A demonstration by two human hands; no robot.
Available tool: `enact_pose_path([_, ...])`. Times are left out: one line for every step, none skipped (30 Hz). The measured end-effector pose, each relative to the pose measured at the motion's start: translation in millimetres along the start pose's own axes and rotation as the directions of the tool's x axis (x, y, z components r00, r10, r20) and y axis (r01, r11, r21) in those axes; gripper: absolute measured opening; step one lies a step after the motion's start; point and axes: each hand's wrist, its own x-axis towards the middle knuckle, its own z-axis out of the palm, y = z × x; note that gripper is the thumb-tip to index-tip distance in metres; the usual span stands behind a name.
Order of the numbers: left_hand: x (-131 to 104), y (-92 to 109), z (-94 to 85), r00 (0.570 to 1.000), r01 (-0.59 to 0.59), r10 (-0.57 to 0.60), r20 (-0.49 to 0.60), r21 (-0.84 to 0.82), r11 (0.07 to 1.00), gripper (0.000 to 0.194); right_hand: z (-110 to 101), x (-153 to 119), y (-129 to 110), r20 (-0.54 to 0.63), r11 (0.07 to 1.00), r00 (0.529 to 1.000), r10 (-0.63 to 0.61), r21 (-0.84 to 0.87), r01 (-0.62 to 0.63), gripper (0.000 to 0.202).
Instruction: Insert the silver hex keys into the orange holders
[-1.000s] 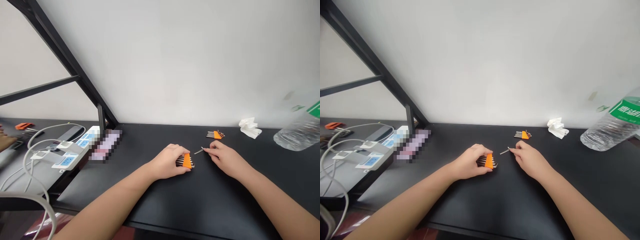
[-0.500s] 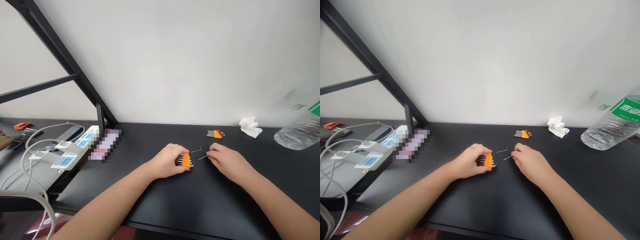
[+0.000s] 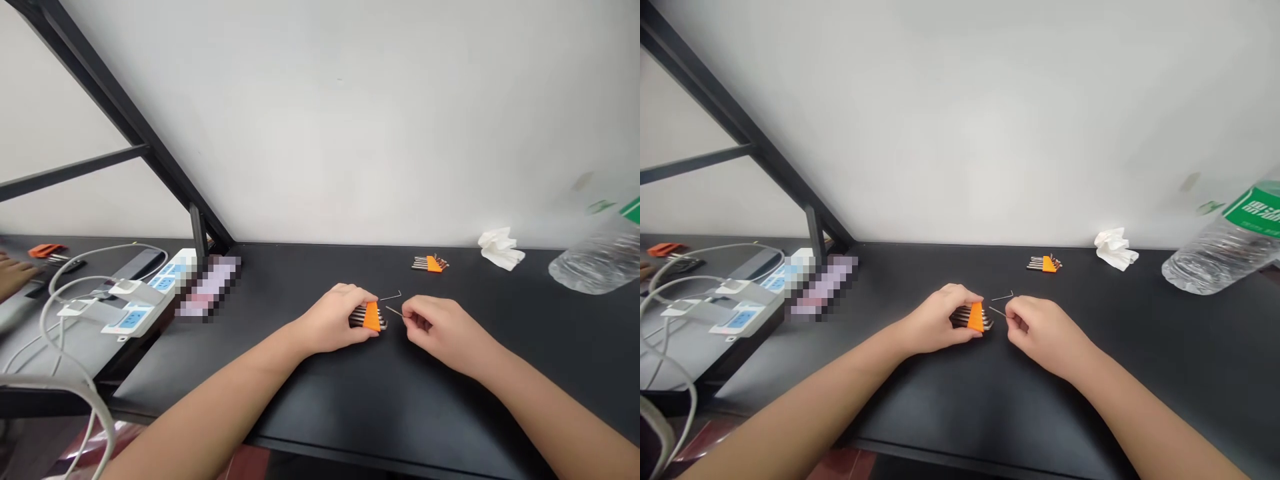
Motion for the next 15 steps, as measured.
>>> enact_pose_path([-0.2,0.6,0.1,1.000,-0.009,0.009,-0.002,-0.002,1.000,0.049,0.8,0.1,-0.2,-0.038,1.000,0.999,-0.026,-0.009,0.026,0.015])
enact_pose_path([-0.4,1.1,0.2,1.000,-0.018,0.018,-0.002,-0.004,1.000,0.049,1.5,-0.1,-0.2,-0.072,0.998,0.996,-0.056,-0.025,0.054,0.016])
enact_pose_path([-0.7,1.6,0.4,1.000,-0.025,0.025,-0.001,-0.008,1.000,0.048,2.1,-0.3,0.0,-0.096,0.995,0.992,-0.087,-0.047,0.082,0.018])
enact_pose_path([-0.9,2.1,0.7,1.000,-0.031,0.031,-0.001,-0.011,0.999,0.048,2.5,-0.6,0.2,-0.109,0.992,0.987,-0.117,-0.068,0.110,0.020])
enact_pose_path([-1.2,2.4,1.0,0.999,-0.036,0.036,-0.001,-0.016,0.999,0.048,2.6,-1.0,0.3,-0.111,0.987,0.983,-0.144,-0.087,0.135,0.021])
enact_pose_path([-1.4,2.5,1.4,0.999,-0.038,0.038,-0.002,-0.020,0.999,0.049,2.6,-1.4,0.4,-0.105,0.983,0.981,-0.166,-0.102,0.155,0.023])
enact_pose_path([-1.6,2.5,1.9,0.999,-0.037,0.037,-0.003,-0.023,0.999,0.049,2.5,-1.7,0.4,-0.099,0.978,0.978,-0.183,-0.116,0.171,0.024])
enact_pose_path([-1.8,2.4,2.3,0.999,-0.035,0.035,-0.006,-0.025,0.999,0.050,2.3,-2.1,0.3,-0.093,0.975,0.977,-0.194,-0.128,0.182,0.024])
enact_pose_path([-1.9,2.2,2.7,0.999,-0.031,0.031,-0.007,-0.027,0.999,0.051,2.2,-2.4,0.2,-0.089,0.972,0.975,-0.203,-0.138,0.189,0.025])
enact_pose_path([-1.9,2.0,3.0,1.000,-0.027,0.027,-0.007,-0.028,0.999,0.051,2.2,-2.7,0.1,-0.089,0.970,0.974,-0.209,-0.146,0.194,0.026])
enact_pose_path([-1.9,1.7,3.2,1.000,-0.023,0.023,-0.007,-0.028,0.999,0.052,2.2,-3.0,0.1,-0.088,0.968,0.973,-0.212,-0.152,0.197,0.026])
enact_pose_path([-1.8,1.4,3.2,1.000,-0.021,0.021,-0.006,-0.027,0.999,0.052,2.3,-3.3,0.0,-0.088,0.967,0.972,-0.216,-0.157,0.201,0.027])
enact_pose_path([-1.7,1.1,3.2,1.000,-0.021,0.021,-0.003,-0.027,0.999,0.053,2.4,-3.6,0.0,-0.087,0.965,0.971,-0.221,-0.160,0.206,0.027])
enact_pose_path([-1.6,0.8,3.1,1.000,-0.024,0.024,-0.001,-0.026,0.999,0.053,2.4,-3.9,-0.1,-0.086,0.963,0.970,-0.227,-0.165,0.211,0.028])
enact_pose_path([-1.4,0.4,3.0,1.000,-0.029,0.029,0.000,-0.025,0.999,0.052,2.3,-4.2,-0.3,-0.084,0.961,0.969,-0.234,-0.169,0.218,0.029])
